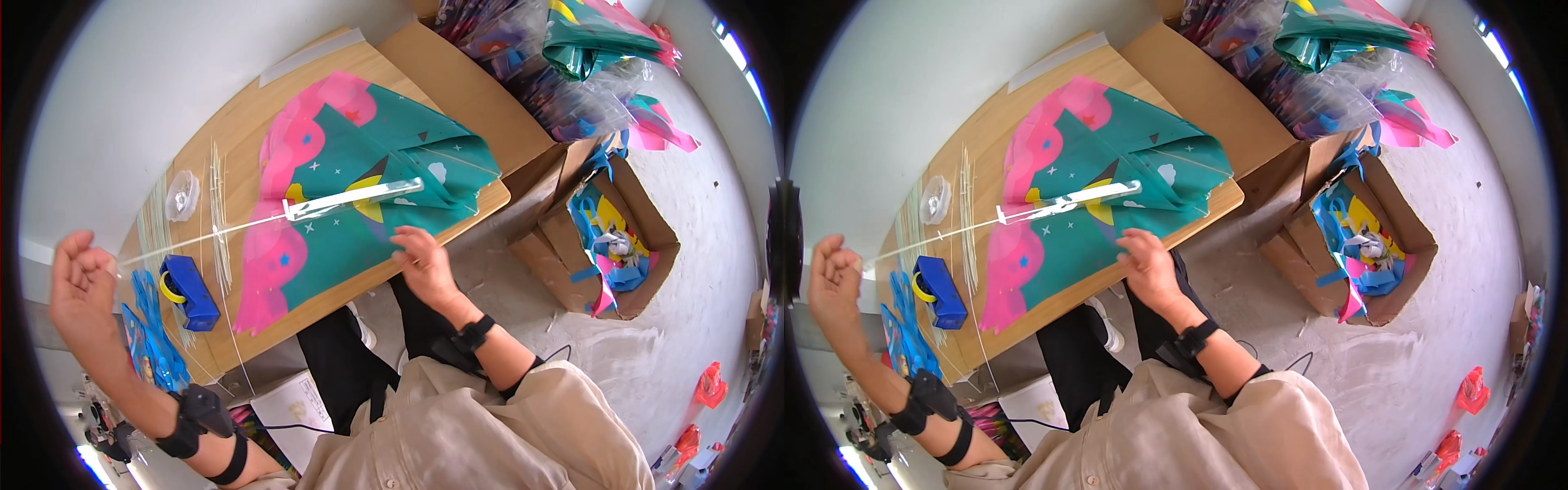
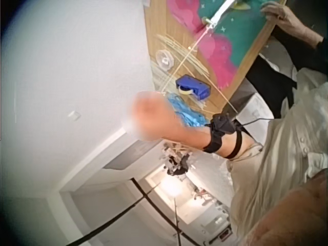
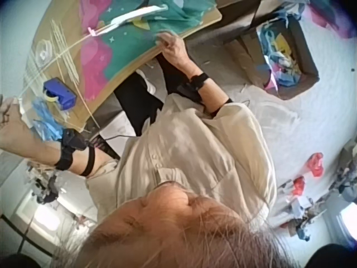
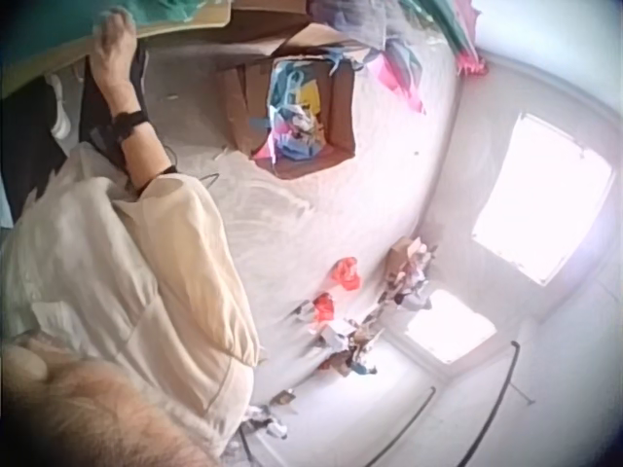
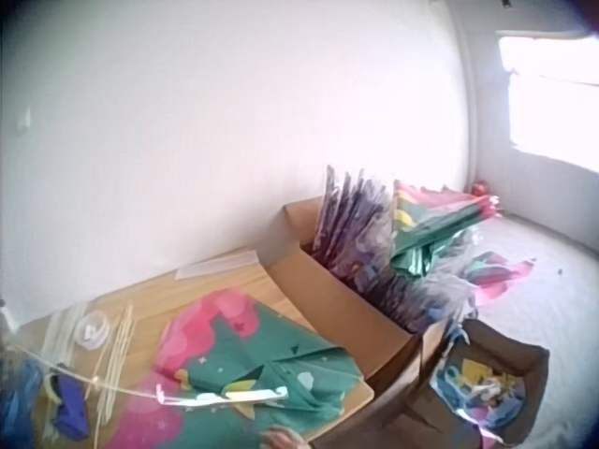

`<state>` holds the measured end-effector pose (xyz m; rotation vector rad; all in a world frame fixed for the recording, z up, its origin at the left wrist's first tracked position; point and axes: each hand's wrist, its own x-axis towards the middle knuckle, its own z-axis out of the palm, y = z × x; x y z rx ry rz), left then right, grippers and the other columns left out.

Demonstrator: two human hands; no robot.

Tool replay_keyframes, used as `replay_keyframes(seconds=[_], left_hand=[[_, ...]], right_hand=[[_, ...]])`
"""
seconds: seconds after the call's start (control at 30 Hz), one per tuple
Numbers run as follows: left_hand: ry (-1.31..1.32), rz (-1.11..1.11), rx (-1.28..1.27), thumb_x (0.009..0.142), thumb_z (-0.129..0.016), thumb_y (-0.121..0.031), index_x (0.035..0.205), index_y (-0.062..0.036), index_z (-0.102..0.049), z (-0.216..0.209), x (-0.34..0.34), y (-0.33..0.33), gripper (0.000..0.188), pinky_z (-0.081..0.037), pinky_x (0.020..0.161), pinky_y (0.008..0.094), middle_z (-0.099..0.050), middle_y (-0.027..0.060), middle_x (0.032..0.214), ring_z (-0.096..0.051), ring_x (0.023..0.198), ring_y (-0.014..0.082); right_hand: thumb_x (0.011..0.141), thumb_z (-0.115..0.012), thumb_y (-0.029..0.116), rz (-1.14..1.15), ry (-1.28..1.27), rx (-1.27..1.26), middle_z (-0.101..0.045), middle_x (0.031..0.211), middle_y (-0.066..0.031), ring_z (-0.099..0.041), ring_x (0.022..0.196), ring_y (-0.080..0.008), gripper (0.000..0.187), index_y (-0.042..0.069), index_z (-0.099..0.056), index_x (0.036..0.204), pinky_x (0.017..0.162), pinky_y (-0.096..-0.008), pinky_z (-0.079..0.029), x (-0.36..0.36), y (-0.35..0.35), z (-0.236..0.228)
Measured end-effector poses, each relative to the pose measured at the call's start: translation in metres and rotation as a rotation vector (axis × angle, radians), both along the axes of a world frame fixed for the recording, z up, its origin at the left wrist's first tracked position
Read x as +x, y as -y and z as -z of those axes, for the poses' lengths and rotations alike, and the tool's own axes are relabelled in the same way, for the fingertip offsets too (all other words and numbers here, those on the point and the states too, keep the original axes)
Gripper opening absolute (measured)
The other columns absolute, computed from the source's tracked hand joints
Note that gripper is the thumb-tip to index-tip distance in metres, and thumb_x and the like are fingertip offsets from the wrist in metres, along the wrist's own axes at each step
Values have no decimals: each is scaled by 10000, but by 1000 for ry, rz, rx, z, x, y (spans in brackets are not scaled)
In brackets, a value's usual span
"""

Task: The recorder is assembling a kite by attaching support rods and strings to the kite fabric.

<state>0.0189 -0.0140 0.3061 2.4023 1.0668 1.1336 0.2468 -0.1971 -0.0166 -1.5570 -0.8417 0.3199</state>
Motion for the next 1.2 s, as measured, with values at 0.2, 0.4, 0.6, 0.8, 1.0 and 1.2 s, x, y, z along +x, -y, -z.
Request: replay_keyframes(seconds=[0.2,0.4,0.6,0.8,1.0,1.2], left_hand=[[146,4,-288,779,-540,127,1094,31,-524,80,-34,5,330,-398,675,159,-572,29,809,-520,738,51],[214,-80,-409,758,-573,129,1066,25,-530,127,-75,15,328,-399,642,162,-582,27,779,-523,690,46],[269,-60,-597,749,-600,97,1087,11,-531,180,-107,14,356,-381,590,161,-602,19,780,-527,672,43],[250,-137,-811,747,-598,104,1116,20,-514,225,-124,14,388,-398,594,179,-615,40,789,-532,671,57],[179,-222,-897,745,-583,113,1121,12,-520,264,-138,15,394,-425,636,219,-623,62,791,-556,698,94],[39,-264,-861,733,-589,103,1065,22,-539,275,-125,1,345,-433,647,244,-609,69,754,-560,693,116]], right_hand=[[938,-472,450,-51,-1215,298,-643,792,-69,-589,683,-114,448,30,-605,857,615,-241,-477,41,11,-33],[887,-613,205,-120,-1214,245,-641,763,-90,-581,616,-102,199,35,-584,788,563,-225,-489,42,13,-38],[844,-639,87,-93,-1116,82,-663,745,-103,-597,581,-103,101,41,-595,765,516,-211,-482,39,11,-30],[841,-643,94,-181,-915,-109,-641,696,-67,-565,566,-77,110,47,-594,754,504,-190,-445,45,17,-25],[858,-609,72,-193,-1001,-5,-618,705,-86,-527,561,-101,93,11,-584,793,512,-219,-412,37,11,-23],[856,-607,62,-151,-925,-3,-609,717,-78,-509,563,-94,81,6,-587,801,518,-206,-409,37,-7,-26]])
